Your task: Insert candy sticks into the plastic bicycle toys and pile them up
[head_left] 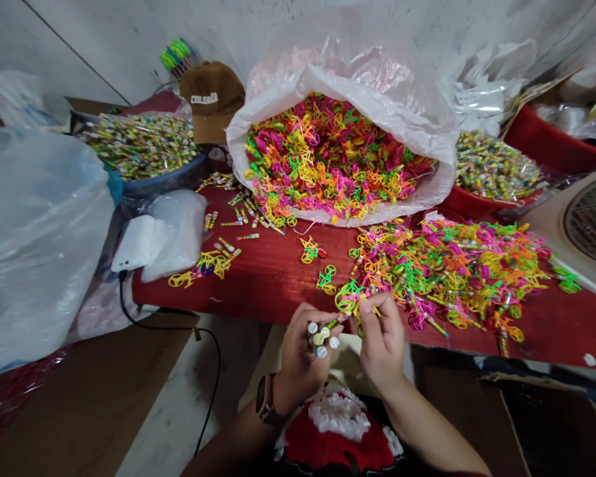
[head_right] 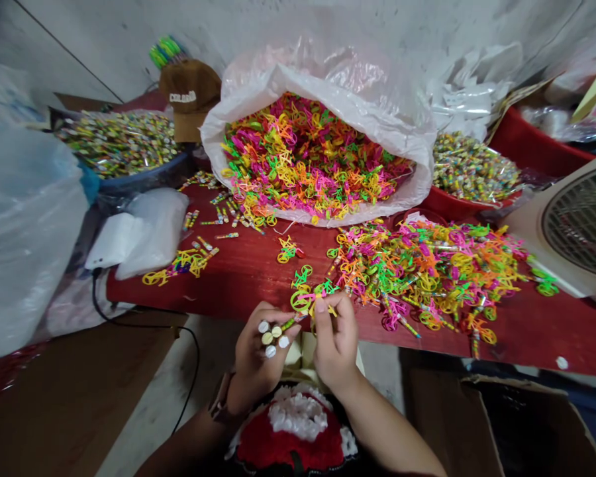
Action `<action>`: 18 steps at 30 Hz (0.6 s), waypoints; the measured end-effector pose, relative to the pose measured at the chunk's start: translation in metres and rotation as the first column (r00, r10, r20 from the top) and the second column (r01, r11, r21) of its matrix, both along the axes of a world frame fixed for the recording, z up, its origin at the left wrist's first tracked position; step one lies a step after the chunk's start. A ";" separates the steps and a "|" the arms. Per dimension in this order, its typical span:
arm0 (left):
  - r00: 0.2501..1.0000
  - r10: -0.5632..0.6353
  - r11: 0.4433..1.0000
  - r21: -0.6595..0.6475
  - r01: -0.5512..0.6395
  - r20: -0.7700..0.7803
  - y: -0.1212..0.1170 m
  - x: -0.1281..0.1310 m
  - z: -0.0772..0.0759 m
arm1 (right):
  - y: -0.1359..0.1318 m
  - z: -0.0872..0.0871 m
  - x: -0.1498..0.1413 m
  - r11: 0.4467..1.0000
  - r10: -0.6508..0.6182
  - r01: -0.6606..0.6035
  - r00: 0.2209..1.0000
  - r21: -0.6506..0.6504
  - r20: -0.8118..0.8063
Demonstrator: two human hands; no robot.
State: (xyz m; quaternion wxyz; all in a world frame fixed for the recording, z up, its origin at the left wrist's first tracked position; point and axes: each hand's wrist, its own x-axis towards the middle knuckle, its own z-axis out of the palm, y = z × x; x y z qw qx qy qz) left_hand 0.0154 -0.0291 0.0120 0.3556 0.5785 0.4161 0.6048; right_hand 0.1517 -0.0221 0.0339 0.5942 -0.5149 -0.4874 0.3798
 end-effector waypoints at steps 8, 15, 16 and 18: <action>0.998 -0.039 0.983 0.176 0.047 -0.044 0.003 -0.001 0.000 | 0.001 -0.002 0.000 0.997 0.006 -0.010 0.999 0.072 0.054; 0.945 -0.232 0.949 0.159 0.272 -0.233 0.003 -0.015 0.014 | -0.001 -0.005 0.002 0.988 -0.009 -0.017 0.986 0.155 0.164; 0.936 -0.239 0.947 0.152 0.284 -0.260 0.003 -0.016 0.015 | -0.001 -0.007 0.002 0.987 -0.018 -0.009 0.985 0.160 0.171; 0.921 -0.237 0.946 0.141 0.291 -0.309 0.003 -0.018 0.013 | -0.001 -0.011 0.002 0.988 -0.031 0.005 0.985 0.154 0.167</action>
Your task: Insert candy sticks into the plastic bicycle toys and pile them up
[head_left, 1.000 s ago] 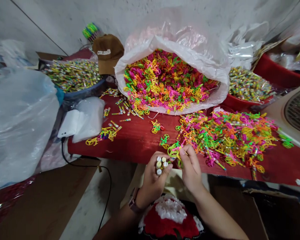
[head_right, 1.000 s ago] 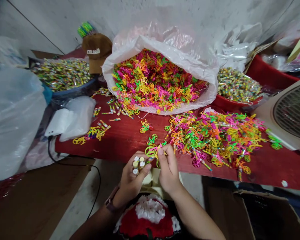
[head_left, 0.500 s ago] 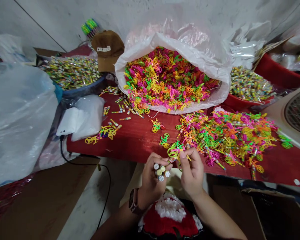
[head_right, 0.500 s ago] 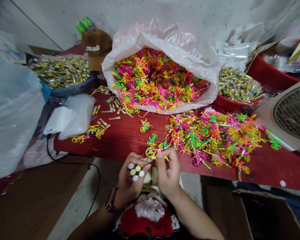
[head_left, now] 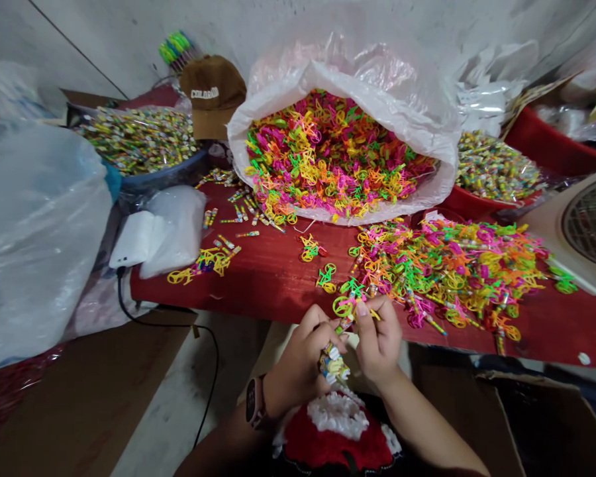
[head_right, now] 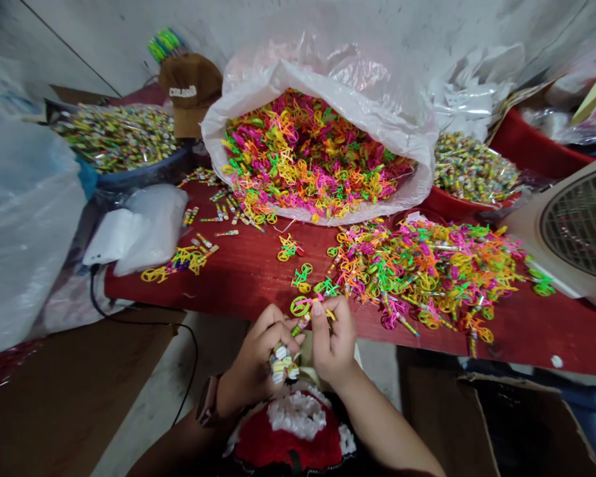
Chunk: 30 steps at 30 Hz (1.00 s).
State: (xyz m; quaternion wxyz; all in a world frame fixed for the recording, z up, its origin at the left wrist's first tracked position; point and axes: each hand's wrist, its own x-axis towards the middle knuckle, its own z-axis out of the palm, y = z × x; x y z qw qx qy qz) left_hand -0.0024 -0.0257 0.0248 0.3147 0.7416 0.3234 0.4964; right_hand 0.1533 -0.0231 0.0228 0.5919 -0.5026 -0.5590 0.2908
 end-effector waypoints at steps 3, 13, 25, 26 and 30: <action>0.998 0.028 0.999 0.028 -0.026 -0.061 0.000 0.000 -0.008 | 0.001 -0.004 -0.001 0.999 0.016 -0.016 1.000 -0.036 -0.012; 0.918 0.232 0.927 0.359 -0.108 -0.323 -0.007 0.007 -0.014 | 0.004 -0.009 -0.006 0.996 -0.088 0.088 0.996 -0.002 0.028; 0.954 0.213 0.835 -0.546 -0.066 0.209 0.009 0.002 -0.043 | 0.094 0.056 0.118 0.818 -0.564 0.526 0.660 0.231 0.496; 0.931 0.255 0.811 -0.582 -0.059 0.261 0.010 0.002 -0.044 | 0.102 0.063 0.131 0.770 -0.595 0.602 0.559 0.211 0.577; 0.848 0.375 0.738 -0.675 -0.028 0.374 0.018 0.006 -0.050 | 0.110 0.068 0.125 0.649 -0.659 0.699 0.322 0.299 0.680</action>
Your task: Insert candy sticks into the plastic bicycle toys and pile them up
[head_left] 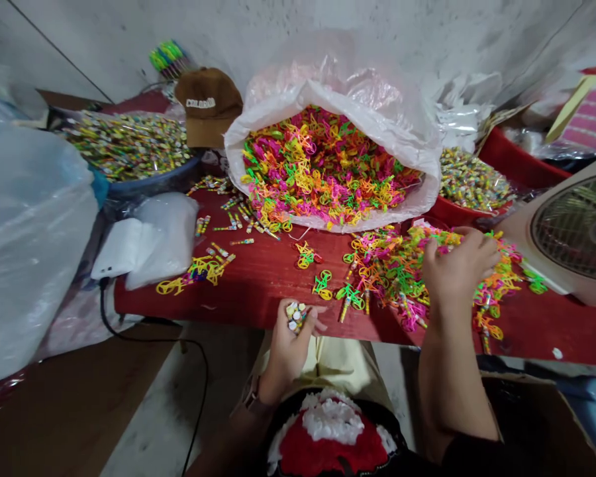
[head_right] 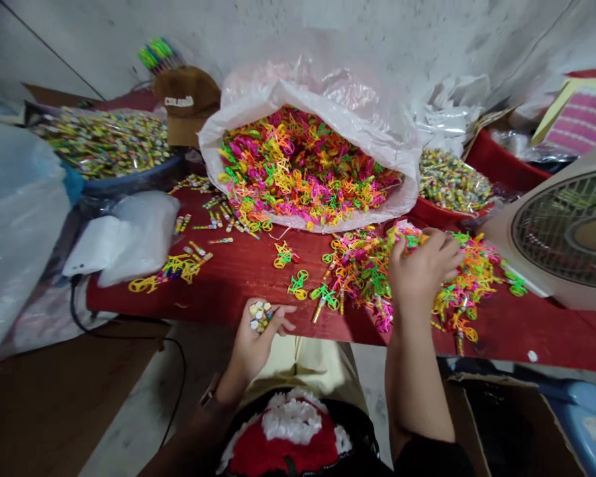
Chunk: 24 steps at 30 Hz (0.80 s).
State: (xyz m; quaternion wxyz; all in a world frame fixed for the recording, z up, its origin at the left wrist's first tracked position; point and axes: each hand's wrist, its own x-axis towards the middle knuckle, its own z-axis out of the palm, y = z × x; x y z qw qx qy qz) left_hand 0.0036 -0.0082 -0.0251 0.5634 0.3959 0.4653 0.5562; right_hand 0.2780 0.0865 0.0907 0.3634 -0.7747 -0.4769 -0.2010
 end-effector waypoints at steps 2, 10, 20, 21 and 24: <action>0.999 0.034 0.999 -0.039 -0.033 0.024 0.004 0.001 -0.003 | -0.006 -0.013 -0.032 0.961 0.275 -0.272 0.959 -0.054 0.067; 0.987 0.056 0.997 -0.049 -0.064 -0.149 0.013 -0.015 0.005 | -0.002 -0.077 -0.124 0.181 0.899 -0.704 0.401 -0.687 -0.174; 0.974 0.052 0.999 0.002 -0.053 -0.222 0.005 -0.015 0.013 | -0.012 -0.048 -0.101 0.311 0.623 -0.947 0.269 -0.084 -0.734; 0.974 0.038 0.999 -0.005 -0.040 -0.223 0.003 -0.013 0.014 | -0.021 -0.046 -0.100 0.306 0.529 -0.952 0.150 0.023 -0.835; 0.973 0.023 1.000 -0.008 -0.026 -0.231 -0.001 -0.006 0.021 | -0.045 -0.042 -0.101 0.318 0.331 -0.931 -0.069 0.180 -0.941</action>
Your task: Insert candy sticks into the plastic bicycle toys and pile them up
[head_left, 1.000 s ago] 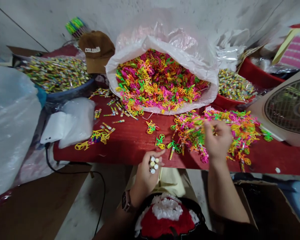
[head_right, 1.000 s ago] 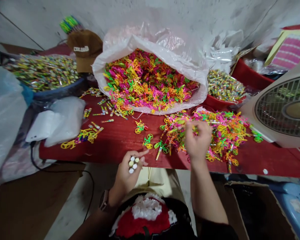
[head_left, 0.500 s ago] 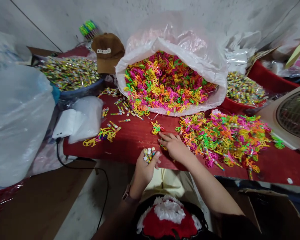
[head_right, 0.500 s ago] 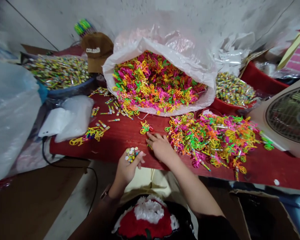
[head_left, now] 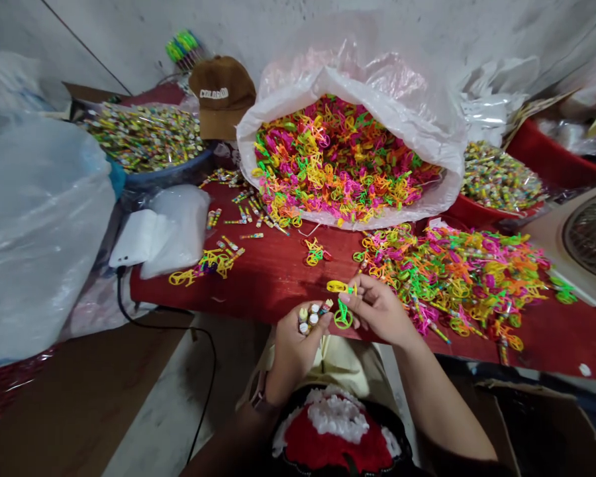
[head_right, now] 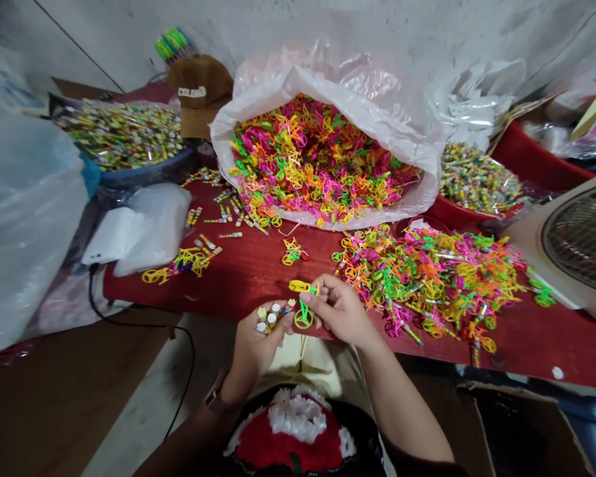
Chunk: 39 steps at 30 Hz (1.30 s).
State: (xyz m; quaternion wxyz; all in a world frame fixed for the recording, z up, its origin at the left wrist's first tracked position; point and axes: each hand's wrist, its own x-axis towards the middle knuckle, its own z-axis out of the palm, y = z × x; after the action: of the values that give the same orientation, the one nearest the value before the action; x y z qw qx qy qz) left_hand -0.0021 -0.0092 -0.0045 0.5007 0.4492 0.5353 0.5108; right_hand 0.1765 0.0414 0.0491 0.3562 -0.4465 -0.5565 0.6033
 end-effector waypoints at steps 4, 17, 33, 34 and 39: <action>0.999 -0.037 0.998 0.049 0.037 -0.008 -0.003 0.005 0.008 | -0.018 0.002 0.001 0.999 -0.042 0.042 0.999 0.004 -0.016; 0.951 -0.099 0.945 0.271 0.182 -0.291 -0.006 -0.006 0.010 | -0.025 0.010 0.003 0.997 -0.024 0.021 0.999 0.077 0.044; 0.913 -0.126 0.856 0.422 0.297 -0.388 -0.007 -0.006 0.015 | -0.025 0.008 0.004 0.996 -0.034 0.025 0.994 0.088 0.100; 0.901 -0.134 0.837 0.439 0.326 -0.413 -0.007 -0.007 0.015 | -0.025 0.008 0.003 0.996 -0.042 0.032 0.993 0.088 0.107; 0.858 -0.078 0.782 0.503 0.369 -0.508 -0.007 -0.006 0.012 | -0.028 -0.001 -0.004 0.979 -0.174 0.158 0.976 0.131 0.128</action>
State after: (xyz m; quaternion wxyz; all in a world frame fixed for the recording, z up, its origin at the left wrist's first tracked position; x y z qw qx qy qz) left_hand -0.0081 -0.0162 0.0070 0.2553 0.7505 0.3960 0.4633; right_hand 0.1729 0.0139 0.0485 0.3921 -0.5102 -0.5760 0.5043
